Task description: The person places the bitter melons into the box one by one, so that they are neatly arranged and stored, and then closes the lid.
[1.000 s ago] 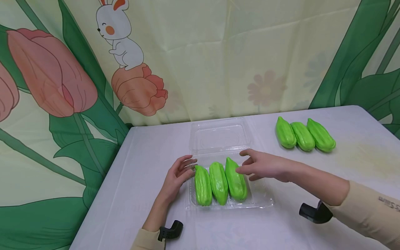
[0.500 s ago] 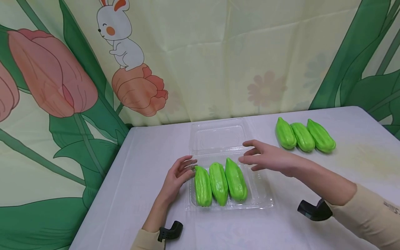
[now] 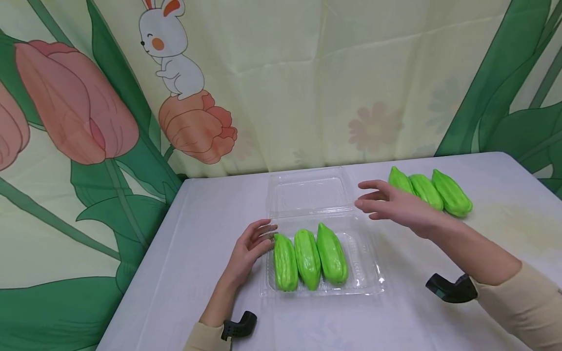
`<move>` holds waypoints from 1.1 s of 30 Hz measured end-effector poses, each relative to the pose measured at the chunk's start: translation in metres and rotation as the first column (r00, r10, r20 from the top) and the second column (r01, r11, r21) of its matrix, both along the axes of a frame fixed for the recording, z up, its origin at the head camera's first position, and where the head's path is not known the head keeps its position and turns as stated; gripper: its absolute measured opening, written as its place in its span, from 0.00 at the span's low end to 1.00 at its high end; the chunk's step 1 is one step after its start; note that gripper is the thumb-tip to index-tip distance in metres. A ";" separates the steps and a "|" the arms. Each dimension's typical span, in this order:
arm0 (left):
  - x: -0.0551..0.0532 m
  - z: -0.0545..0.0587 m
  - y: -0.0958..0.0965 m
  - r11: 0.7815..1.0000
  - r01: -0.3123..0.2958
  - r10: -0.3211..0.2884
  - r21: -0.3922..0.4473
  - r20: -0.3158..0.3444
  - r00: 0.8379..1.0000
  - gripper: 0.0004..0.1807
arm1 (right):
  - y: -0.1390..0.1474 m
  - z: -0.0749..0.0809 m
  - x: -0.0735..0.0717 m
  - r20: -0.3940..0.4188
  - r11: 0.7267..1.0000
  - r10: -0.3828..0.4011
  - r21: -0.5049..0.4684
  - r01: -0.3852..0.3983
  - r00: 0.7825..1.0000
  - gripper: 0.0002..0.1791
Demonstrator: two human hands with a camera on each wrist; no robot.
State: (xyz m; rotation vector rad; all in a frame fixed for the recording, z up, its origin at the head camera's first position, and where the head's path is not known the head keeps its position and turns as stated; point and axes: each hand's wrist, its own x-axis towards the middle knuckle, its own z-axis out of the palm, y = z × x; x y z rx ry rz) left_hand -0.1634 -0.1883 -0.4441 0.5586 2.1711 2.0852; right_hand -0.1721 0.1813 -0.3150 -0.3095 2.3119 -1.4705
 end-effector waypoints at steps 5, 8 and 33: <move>-0.001 -0.001 0.001 1.000 0.001 -0.001 0.000 -0.003 1.000 0.28 | 0.017 0.003 -0.007 -0.047 0.999 -0.034 -0.004 0.034 0.998 0.40; -0.001 0.000 0.001 1.000 -0.002 0.002 -0.001 0.000 1.000 0.28 | 0.030 0.005 -0.012 -0.054 0.998 -0.058 0.015 0.059 0.997 0.40; 0.001 0.002 0.001 1.000 0.003 -0.003 0.006 -0.001 1.000 0.28 | 0.133 -0.001 -0.041 -0.062 0.963 -0.190 0.180 0.198 0.980 0.45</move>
